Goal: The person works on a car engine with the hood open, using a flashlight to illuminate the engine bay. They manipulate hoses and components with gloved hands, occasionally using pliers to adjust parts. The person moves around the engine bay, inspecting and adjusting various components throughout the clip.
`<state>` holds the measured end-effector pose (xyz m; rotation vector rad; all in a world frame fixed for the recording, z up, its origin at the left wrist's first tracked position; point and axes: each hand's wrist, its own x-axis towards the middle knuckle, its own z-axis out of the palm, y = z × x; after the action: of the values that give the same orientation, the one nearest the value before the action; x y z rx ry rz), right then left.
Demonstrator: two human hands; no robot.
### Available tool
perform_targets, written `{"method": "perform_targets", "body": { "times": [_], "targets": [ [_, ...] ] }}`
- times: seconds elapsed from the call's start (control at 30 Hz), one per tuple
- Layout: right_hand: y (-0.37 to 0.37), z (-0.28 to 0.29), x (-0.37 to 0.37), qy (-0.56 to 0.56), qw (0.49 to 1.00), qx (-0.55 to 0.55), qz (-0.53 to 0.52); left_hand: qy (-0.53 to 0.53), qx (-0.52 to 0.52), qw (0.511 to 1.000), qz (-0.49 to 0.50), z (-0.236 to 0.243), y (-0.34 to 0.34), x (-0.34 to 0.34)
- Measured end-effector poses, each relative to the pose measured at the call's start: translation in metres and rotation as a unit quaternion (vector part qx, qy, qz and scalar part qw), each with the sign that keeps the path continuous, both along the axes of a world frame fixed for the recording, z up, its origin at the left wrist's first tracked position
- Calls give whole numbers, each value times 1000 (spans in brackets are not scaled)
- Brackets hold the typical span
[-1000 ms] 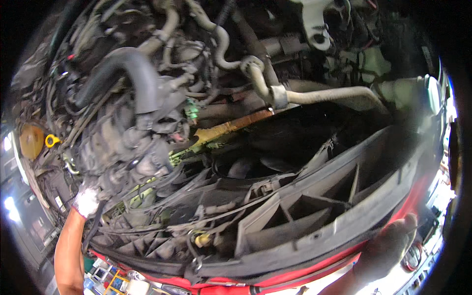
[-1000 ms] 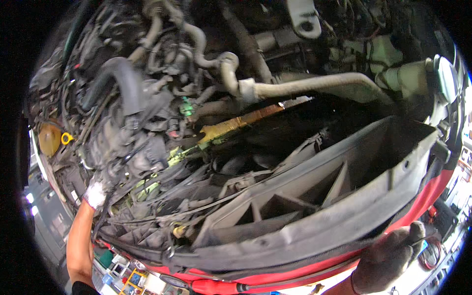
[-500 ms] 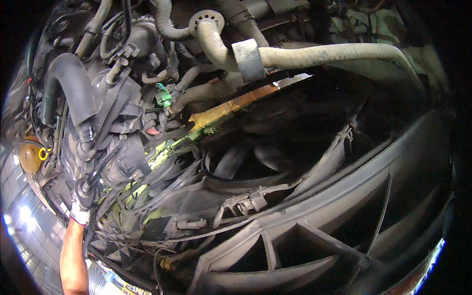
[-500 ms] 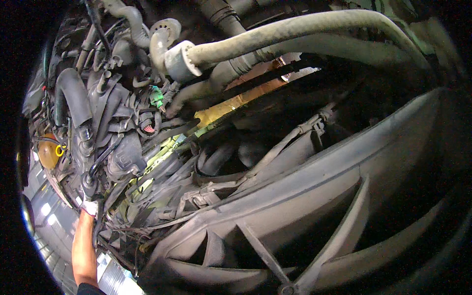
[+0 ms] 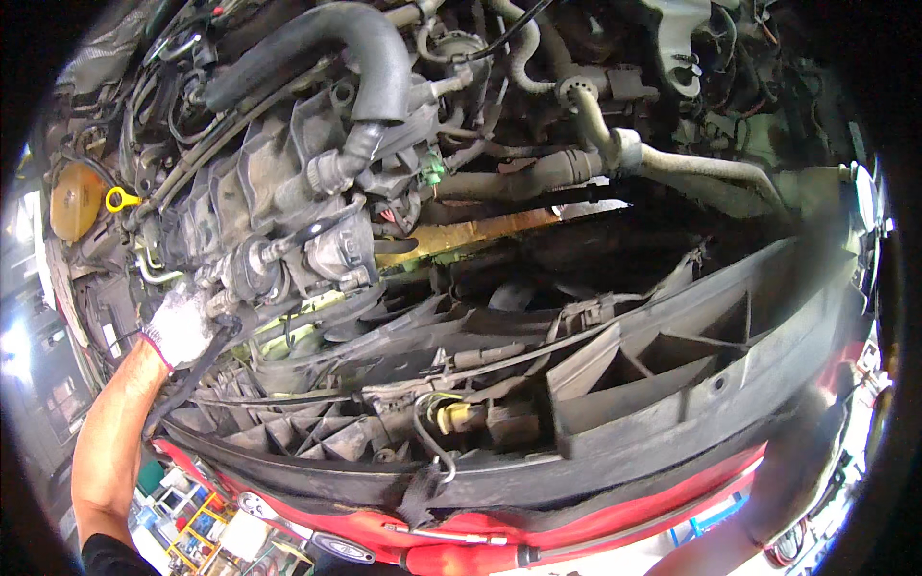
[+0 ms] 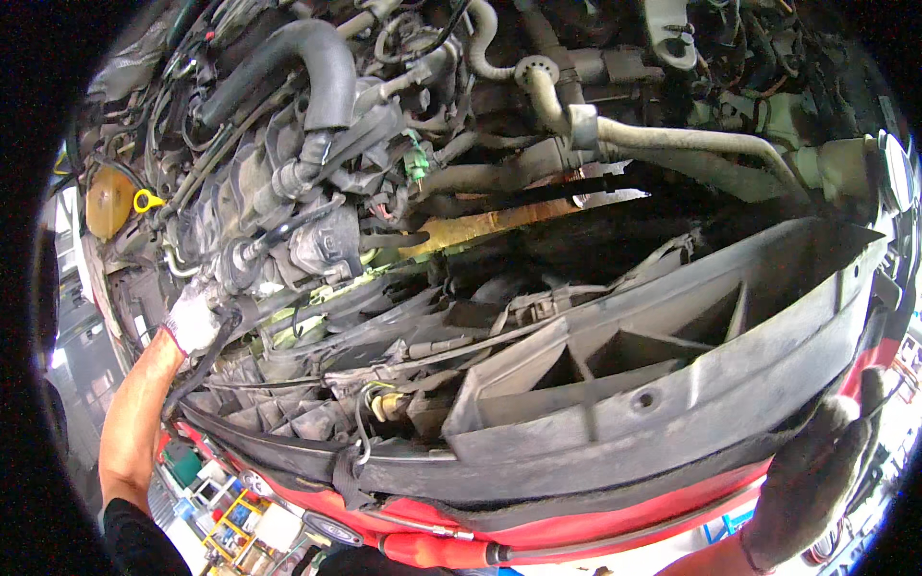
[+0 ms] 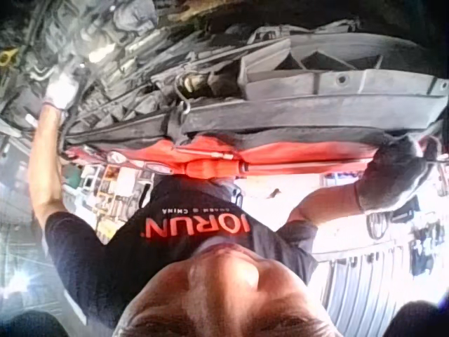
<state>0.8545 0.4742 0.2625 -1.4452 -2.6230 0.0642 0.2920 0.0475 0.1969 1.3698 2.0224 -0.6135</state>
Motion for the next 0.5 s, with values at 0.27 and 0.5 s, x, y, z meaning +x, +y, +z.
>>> {"method": "perform_targets", "body": {
  "times": [0.27,0.5],
  "targets": [
    [20,-7,-1,236,970,-32,56,-38,99,992,67,0,27,19],
    [45,6,0,-81,941,214,251,-73,23,976,202,1,-18,-4]
  ]
}}
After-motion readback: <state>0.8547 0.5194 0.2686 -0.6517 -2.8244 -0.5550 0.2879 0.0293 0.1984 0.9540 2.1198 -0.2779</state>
